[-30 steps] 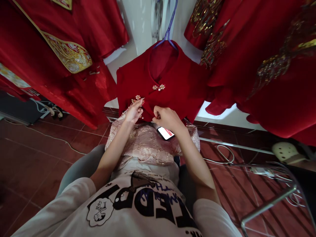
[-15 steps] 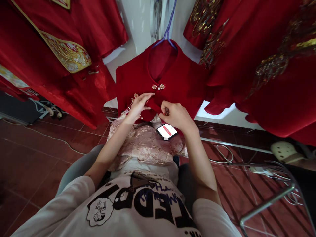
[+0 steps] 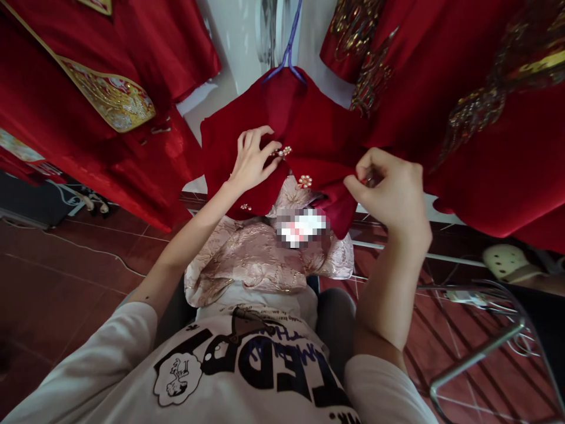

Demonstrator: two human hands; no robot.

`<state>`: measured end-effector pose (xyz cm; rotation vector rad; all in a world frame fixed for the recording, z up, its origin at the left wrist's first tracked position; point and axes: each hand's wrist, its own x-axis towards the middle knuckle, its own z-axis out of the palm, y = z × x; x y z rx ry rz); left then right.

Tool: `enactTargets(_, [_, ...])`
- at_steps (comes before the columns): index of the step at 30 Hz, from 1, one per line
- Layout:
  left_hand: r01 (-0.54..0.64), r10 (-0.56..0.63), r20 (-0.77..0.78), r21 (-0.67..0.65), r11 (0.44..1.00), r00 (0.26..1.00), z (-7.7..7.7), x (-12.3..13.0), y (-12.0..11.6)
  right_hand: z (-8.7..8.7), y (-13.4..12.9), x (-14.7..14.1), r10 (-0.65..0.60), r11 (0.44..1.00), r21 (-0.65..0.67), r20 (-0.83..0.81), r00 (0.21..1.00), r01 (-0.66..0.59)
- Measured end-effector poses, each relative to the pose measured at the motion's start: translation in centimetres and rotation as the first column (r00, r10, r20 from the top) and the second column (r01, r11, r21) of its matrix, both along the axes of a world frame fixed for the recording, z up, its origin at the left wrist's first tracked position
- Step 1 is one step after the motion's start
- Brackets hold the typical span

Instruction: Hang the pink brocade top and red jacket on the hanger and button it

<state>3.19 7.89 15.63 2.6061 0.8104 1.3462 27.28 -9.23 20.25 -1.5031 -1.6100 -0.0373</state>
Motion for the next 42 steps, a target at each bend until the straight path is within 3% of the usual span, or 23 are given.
enactTargets(5, [0.129, -0.126, 0.048, -0.066, 0.989, 0.991, 0.9, -0.3, 0.7, 0.0, -0.4, 1.5, -0.053, 0.998, 0.045, -0.021, 0.998, 0.054])
enactTargets(10, [0.148, -0.082, 0.268, -0.238, 0.960, 0.960, 0.8, -0.4, 1.0, -0.1, -0.3, 2.1, -0.077, 0.997, 0.013, -0.042, 0.996, 0.078])
enactTargets(13, [0.167, -0.072, 0.325, -0.275, 0.947, 0.943, 0.7, -0.5, 1.3, -0.4, 0.4, 2.4, -0.130, 0.991, -0.037, -0.029, 0.991, 0.129])
enactTargets(22, [0.137, -0.133, 0.059, -0.071, 0.988, 0.989, 1.5, -0.3, 2.8, -2.2, 2.4, 2.9, -0.192, 0.981, -0.051, -0.182, 0.964, 0.185])
enactTargets(26, [0.184, -0.189, -0.047, -0.099, 0.978, 0.981, 2.3, -0.8, 3.0, -2.3, 2.7, 2.3, -0.157, 0.986, -0.100, -0.306, 0.939, 0.132])
enactTargets(31, [0.226, -0.196, 0.130, -0.291, 0.930, 0.972, 2.7, -0.8, 3.1, -2.2, 3.3, 1.5, -0.040, 0.997, -0.074, -0.508, 0.860, 0.003])
enactTargets(35, [0.217, -0.162, 0.209, -0.273, 0.937, 0.964, 3.1, -0.3, 2.6, -2.7, 3.7, 1.4, 0.049, 0.996, -0.045, -0.500, 0.865, -0.082])
enactTargets(38, [0.176, -0.190, -0.071, -0.165, 0.970, 0.979, 4.0, -0.2, 1.3, -3.2, 3.7, 1.2, 0.165, 0.985, 0.024, -0.366, 0.916, -0.168])
enactTargets(40, [0.168, -0.178, -0.316, -0.061, 0.984, 0.932, 4.8, -0.3, 0.3, -3.5, 3.6, 0.8, 0.232, 0.972, 0.030, -0.243, 0.942, -0.232])
enactTargets(42, [0.149, -0.117, -0.437, 0.040, 0.988, 0.892, 5.4, -0.4, -0.6, -3.7, 3.8, 0.0, 0.273, 0.961, -0.008, -0.152, 0.950, -0.277])
